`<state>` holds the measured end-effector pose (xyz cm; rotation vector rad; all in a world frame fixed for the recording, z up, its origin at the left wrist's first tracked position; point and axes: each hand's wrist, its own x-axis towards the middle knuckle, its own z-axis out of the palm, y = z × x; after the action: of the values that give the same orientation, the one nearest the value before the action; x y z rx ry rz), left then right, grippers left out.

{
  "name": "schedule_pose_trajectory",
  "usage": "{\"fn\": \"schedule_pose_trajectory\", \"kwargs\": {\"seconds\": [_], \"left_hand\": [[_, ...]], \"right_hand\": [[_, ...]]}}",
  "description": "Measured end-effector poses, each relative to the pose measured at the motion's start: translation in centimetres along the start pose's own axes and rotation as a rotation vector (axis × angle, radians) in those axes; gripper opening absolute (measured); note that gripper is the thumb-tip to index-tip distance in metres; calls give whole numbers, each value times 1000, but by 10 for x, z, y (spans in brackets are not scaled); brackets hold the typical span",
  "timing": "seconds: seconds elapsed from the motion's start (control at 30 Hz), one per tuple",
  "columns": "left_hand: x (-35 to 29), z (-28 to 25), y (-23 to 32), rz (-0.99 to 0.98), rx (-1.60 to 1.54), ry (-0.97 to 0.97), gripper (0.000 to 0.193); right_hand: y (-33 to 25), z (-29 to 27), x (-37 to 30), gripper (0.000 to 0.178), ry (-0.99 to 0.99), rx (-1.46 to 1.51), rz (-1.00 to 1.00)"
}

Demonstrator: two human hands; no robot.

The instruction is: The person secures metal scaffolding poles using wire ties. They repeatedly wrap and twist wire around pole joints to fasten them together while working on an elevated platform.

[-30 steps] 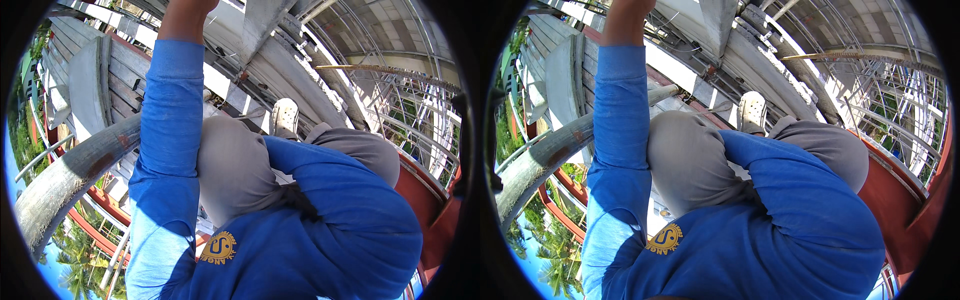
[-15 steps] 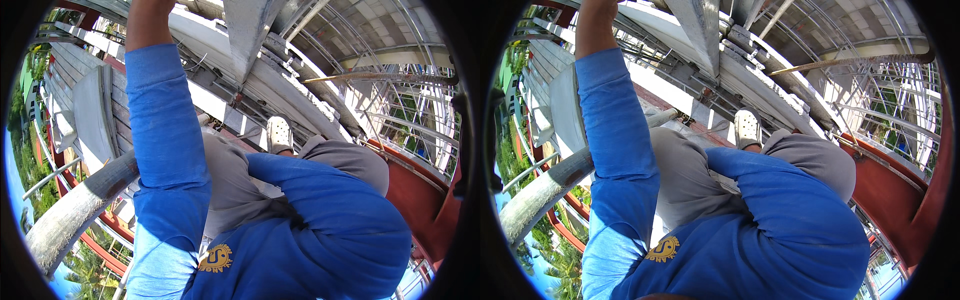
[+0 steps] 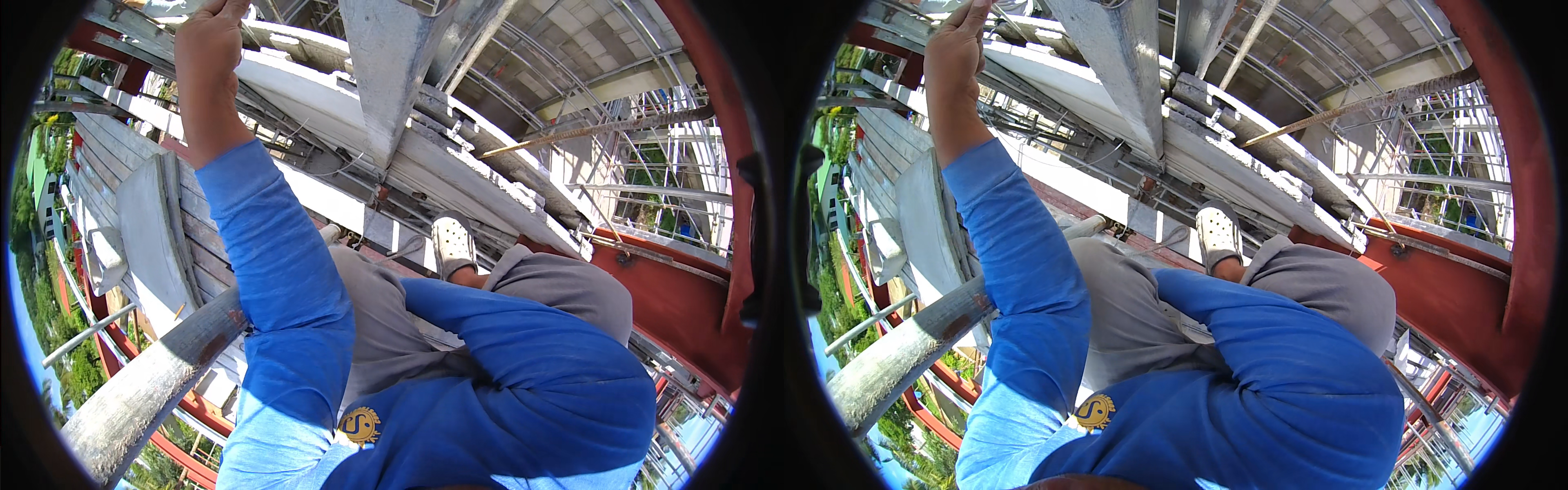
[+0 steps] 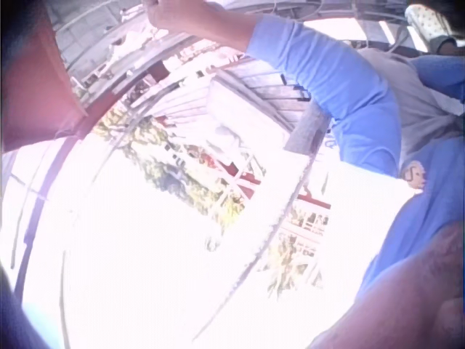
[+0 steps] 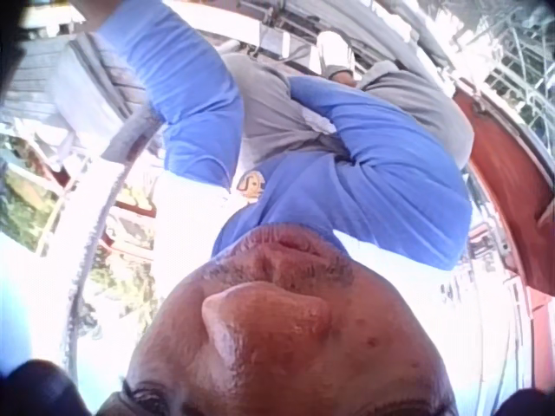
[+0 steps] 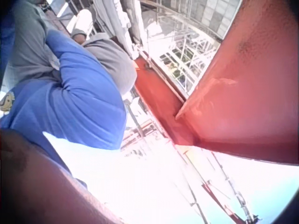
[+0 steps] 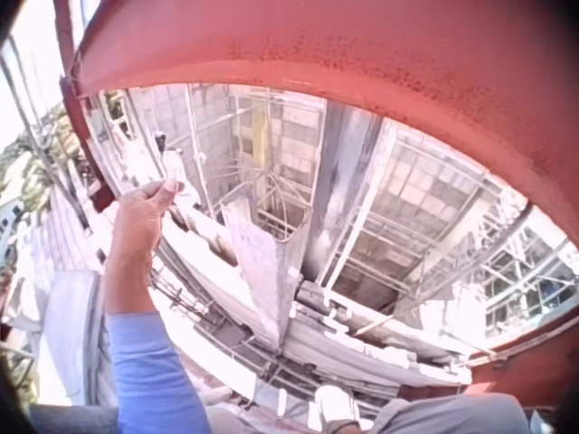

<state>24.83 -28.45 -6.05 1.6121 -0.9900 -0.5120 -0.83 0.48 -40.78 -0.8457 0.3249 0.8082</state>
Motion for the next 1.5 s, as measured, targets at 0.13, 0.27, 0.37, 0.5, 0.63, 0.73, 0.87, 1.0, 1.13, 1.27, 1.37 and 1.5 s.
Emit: {"fn": "schedule_pose_trajectory", "kwargs": {"seconds": [0.13, 0.27, 0.37, 0.5, 0.63, 0.73, 0.87, 1.0, 1.13, 1.27, 1.37, 1.5], "left_hand": [[-4, 18, -6, -124, -144, 51, 36], [-2, 38, -3, -174, -186, -29, 36], [4, 57, -15, -177, -203, -92, 39], [11, 67, -30, -103, -208, -138, 35], [7, 89, -24, -70, -213, -249, 29], [12, 101, -39, 38, -263, -354, 30], [17, 115, -53, 20, -305, -444, 33], [24, 121, -88, -9, -371, -412, 30], [30, 137, -103, 1, -334, -422, 30], [33, 131, -140, -111, -235, -413, 34], [42, 133, -178, -253, -395, -371, 41], [31, 142, -162, -133, -520, -328, 50]], "right_hand": [[-5, -16, -16, 48, 53, 30, -30], [-25, -71, -80, 48, 228, 38, -49], [-58, -114, -169, 47, 463, -35, 17], [-130, -120, -303, 34, 1173, -477, -121], [-183, -109, -375, 34, 2179, 139, -937], [-216, -162, -394, 36, 2394, -49, -1082], [-212, -257, -405, 35, 2069, -55, -1171], [-198, -275, -409, 28, 1653, -61, -1032], [-170, -278, -413, 27, 1832, -188, -1030], [-183, -254, -399, 22, 2231, -151, -905], [-198, -243, -402, 17, 2434, -53, -835], [-220, -225, -417, 14, 2575, 169, -898]]}}
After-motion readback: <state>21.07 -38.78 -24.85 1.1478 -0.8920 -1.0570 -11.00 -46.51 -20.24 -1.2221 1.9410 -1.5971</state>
